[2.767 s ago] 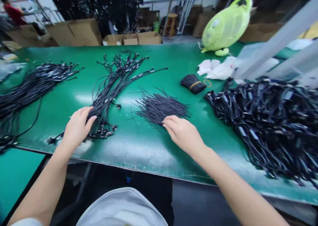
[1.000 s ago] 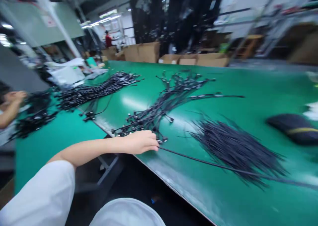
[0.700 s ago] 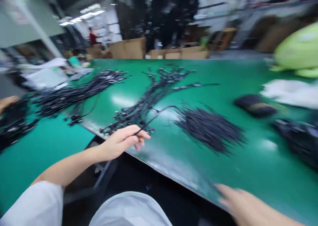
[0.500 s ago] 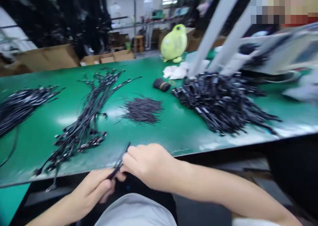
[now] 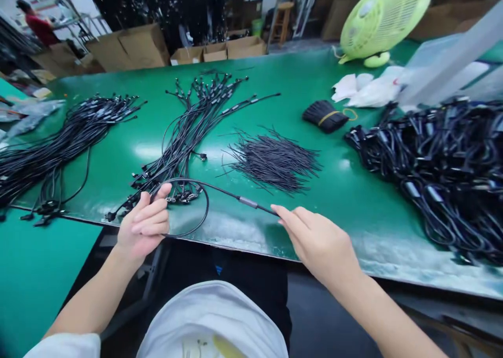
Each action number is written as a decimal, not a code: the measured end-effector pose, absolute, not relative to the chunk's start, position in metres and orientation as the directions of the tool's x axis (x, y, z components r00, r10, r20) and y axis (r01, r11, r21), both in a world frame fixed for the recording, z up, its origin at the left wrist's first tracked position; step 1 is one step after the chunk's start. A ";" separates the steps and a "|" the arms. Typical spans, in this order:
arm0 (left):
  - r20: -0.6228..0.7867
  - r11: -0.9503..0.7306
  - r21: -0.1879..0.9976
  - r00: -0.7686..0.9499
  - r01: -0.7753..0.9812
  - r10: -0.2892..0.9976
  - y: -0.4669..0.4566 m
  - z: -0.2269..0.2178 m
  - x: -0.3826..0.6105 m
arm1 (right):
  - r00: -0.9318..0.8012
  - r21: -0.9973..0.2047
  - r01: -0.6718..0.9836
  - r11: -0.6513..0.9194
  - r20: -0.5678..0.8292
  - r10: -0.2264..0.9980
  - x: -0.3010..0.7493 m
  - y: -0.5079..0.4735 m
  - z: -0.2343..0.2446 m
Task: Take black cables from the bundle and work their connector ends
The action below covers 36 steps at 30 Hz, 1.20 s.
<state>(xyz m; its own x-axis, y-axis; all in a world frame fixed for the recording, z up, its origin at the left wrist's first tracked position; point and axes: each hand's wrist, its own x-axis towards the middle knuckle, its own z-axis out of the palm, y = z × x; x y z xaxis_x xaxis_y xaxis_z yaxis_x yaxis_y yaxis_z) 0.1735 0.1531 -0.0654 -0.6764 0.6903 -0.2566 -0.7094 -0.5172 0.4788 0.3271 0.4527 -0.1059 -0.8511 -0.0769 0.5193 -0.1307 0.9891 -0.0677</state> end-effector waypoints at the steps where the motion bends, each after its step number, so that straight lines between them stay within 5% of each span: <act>1: -0.250 -0.513 0.485 -0.674 -0.708 0.695 0.151 -0.066 0.173 | -0.848 -0.057 -0.094 0.994 0.527 -0.050 0.327 0.455 -0.105; 6: -0.180 -0.462 0.559 -0.645 -0.689 0.743 0.132 -0.066 0.170 | -0.867 -0.120 -0.001 0.993 0.494 0.058 0.322 0.472 -0.100; 13: -0.153 -0.371 0.770 -0.716 -0.518 0.681 0.147 -0.073 0.174 | -0.820 0.093 -0.327 0.941 0.466 -0.331 0.322 0.433 -0.098; 17: -0.049 -0.237 0.926 -0.717 -0.294 0.696 0.165 -0.087 0.184 | -0.841 -0.161 -0.533 0.831 0.211 -0.498 0.326 0.392 -0.095; 19: 0.016 -0.093 0.992 -0.647 -0.085 0.763 0.172 -0.093 0.193 | -0.827 -0.246 -0.562 0.790 0.197 -0.527 0.325 0.378 -0.091; 23: 0.023 0.095 0.960 -0.408 0.265 0.912 0.179 -0.102 0.210 | -0.838 -0.348 -0.523 0.778 0.377 -0.395 0.313 0.373 -0.082; 26: 0.017 -0.037 0.999 -0.447 -0.036 0.895 0.184 -0.102 0.214 | -0.887 -0.680 -0.431 0.593 0.442 -0.137 0.300 0.378 -0.088; 29: 0.012 -0.243 0.891 -0.514 -0.383 0.858 0.193 -0.100 0.213 | -0.939 -0.934 -0.213 0.288 0.278 0.204 0.287 0.372 -0.110; 32: -0.089 -0.247 0.853 -0.594 -0.460 0.799 0.204 -0.103 0.215 | -0.940 -0.998 -0.064 0.011 0.064 0.334 0.277 0.358 -0.128; 36: -0.123 -0.309 0.842 -0.716 -0.442 0.688 0.216 -0.117 0.223 | -0.911 -0.935 -0.140 -0.326 -0.007 0.412 0.272 0.345 -0.128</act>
